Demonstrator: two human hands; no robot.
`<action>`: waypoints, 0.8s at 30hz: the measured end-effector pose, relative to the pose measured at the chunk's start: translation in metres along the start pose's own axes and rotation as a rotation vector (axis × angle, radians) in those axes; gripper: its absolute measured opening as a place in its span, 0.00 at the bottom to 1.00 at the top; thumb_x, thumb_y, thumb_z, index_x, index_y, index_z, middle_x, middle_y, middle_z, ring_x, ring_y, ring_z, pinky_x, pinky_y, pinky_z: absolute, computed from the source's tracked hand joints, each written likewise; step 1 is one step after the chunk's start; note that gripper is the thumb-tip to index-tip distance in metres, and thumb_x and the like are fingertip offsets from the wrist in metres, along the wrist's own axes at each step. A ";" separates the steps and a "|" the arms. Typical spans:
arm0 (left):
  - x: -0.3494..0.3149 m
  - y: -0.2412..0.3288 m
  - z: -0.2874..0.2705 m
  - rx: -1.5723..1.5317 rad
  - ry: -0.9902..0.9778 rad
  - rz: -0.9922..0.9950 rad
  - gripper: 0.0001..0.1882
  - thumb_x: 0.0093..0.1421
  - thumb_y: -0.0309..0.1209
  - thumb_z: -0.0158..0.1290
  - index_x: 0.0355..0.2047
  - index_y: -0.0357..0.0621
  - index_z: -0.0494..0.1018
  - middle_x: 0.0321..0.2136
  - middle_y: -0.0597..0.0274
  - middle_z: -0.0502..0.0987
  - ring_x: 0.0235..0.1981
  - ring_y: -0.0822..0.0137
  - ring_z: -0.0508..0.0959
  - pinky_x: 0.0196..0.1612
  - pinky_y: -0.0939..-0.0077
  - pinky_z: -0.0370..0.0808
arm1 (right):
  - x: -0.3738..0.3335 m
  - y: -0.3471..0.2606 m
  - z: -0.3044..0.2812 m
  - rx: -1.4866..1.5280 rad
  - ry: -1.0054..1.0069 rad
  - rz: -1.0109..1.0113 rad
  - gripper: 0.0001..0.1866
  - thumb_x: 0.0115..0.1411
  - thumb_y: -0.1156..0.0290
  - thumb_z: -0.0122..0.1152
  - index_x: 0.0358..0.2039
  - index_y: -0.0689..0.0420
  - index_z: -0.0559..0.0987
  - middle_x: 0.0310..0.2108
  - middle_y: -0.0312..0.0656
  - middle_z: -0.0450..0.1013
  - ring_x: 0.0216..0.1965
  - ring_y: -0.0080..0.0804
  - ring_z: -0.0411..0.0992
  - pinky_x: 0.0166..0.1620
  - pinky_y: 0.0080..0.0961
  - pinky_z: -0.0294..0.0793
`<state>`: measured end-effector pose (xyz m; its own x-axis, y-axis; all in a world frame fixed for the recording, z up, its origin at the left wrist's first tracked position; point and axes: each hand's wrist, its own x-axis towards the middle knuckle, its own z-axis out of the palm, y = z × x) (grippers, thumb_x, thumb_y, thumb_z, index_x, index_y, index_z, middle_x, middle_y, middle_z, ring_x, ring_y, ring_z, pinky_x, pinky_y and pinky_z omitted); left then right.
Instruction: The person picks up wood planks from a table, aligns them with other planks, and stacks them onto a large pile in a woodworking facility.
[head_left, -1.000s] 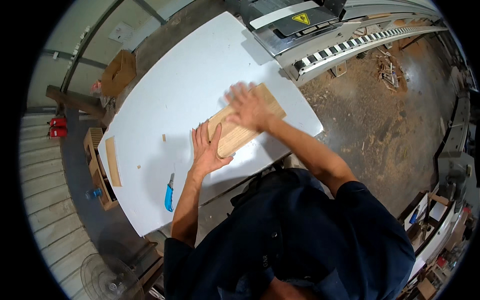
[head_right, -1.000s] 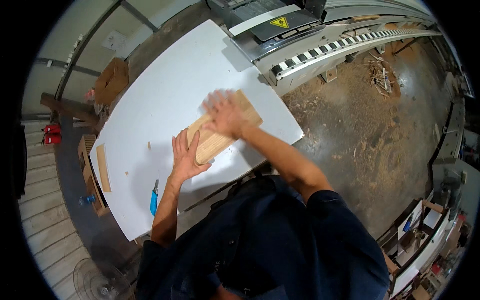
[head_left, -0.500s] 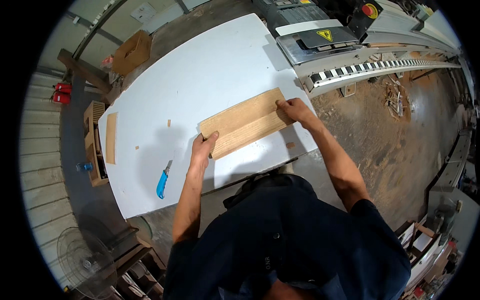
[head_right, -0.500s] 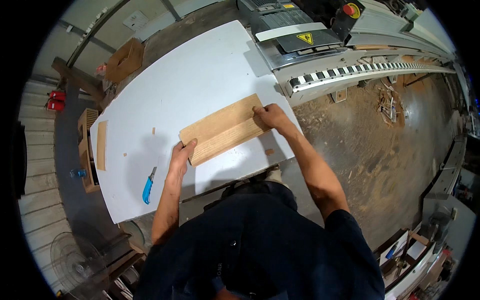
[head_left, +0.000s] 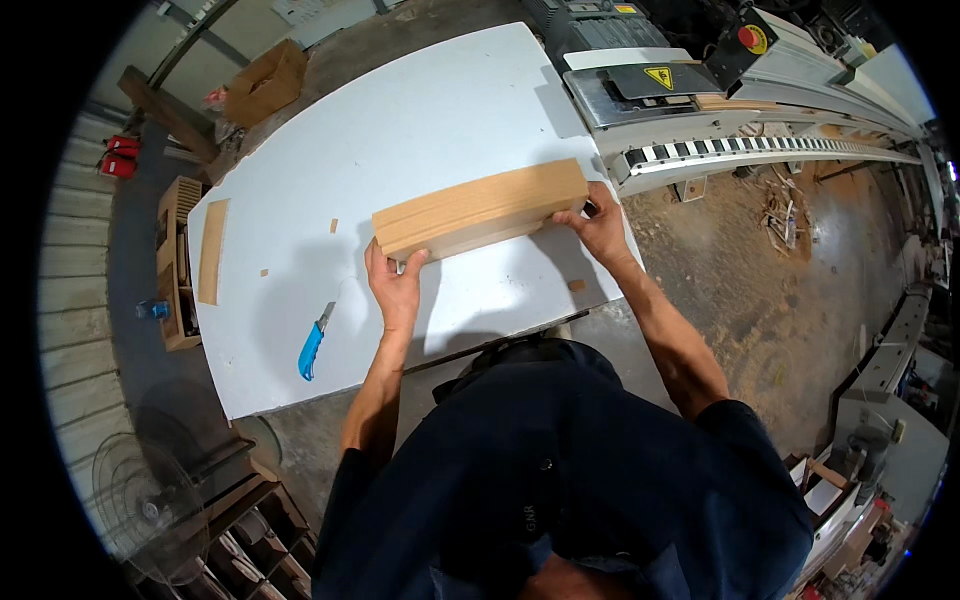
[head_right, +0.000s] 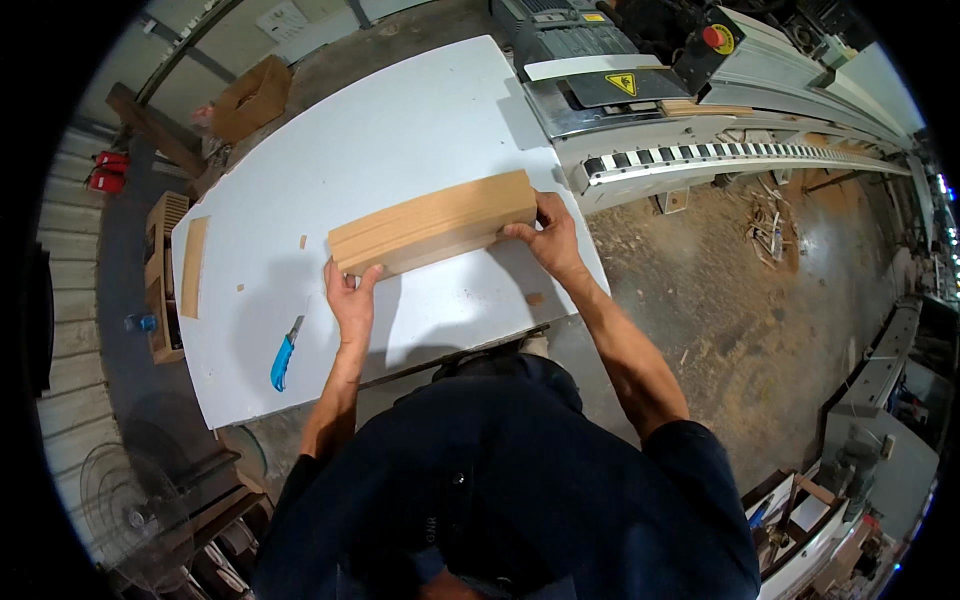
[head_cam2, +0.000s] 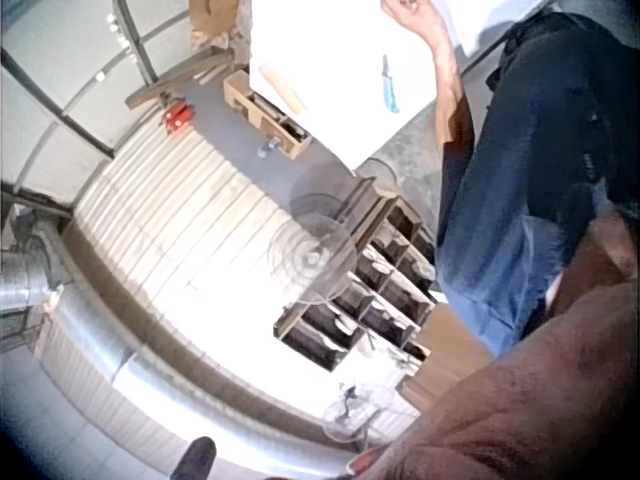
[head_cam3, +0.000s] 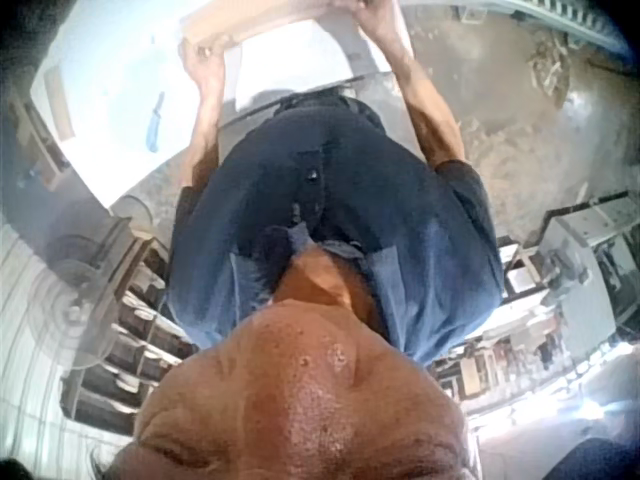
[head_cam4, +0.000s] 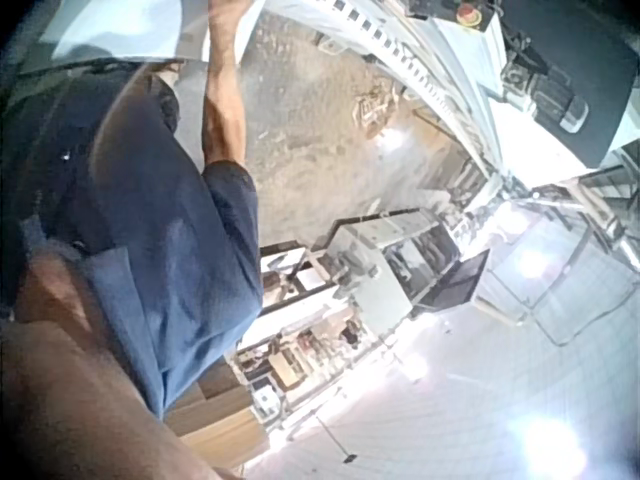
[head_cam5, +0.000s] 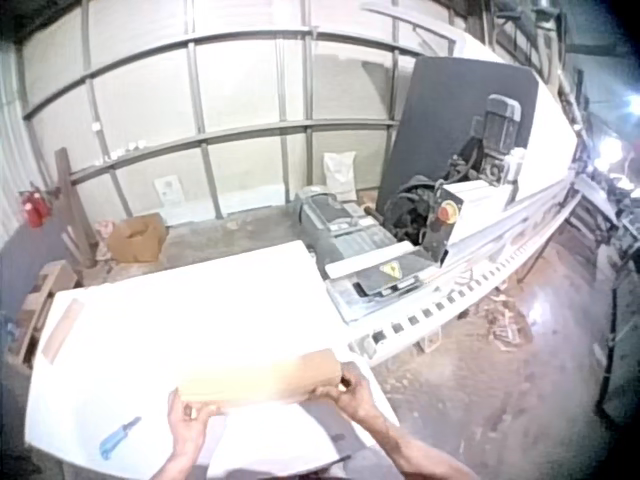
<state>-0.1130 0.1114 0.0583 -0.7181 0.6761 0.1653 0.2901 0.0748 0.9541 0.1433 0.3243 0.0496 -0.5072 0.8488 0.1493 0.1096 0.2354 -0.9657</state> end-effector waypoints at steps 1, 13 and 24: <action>-0.003 -0.002 0.002 -0.018 0.006 -0.009 0.30 0.52 0.19 0.60 0.56 0.36 0.66 0.54 0.57 0.62 0.51 0.66 0.70 0.50 0.76 0.71 | -0.005 0.007 0.001 0.026 -0.002 0.002 0.31 0.47 0.71 0.75 0.52 0.58 0.74 0.45 0.38 0.69 0.48 0.30 0.69 0.51 0.27 0.71; -0.002 0.002 0.006 -0.284 -0.141 -0.113 0.32 0.59 0.17 0.52 0.63 0.34 0.56 0.55 0.55 0.70 0.56 0.68 0.68 0.58 0.74 0.65 | -0.006 0.017 0.008 0.133 -0.163 0.057 0.45 0.58 0.70 0.65 0.69 0.57 0.47 0.67 0.50 0.53 0.65 0.39 0.56 0.62 0.29 0.63; -0.003 0.012 -0.011 -0.223 -0.133 -0.149 0.25 0.59 0.18 0.53 0.57 0.33 0.64 0.50 0.59 0.74 0.51 0.70 0.73 0.56 0.76 0.67 | -0.010 0.004 -0.002 0.029 -0.174 0.099 0.39 0.55 0.77 0.65 0.66 0.58 0.59 0.63 0.48 0.62 0.64 0.37 0.61 0.63 0.29 0.62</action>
<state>-0.1140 0.1022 0.0722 -0.6487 0.7611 -0.0004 0.0314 0.0273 0.9991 0.1506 0.3181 0.0451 -0.6358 0.7717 0.0171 0.1423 0.1390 -0.9800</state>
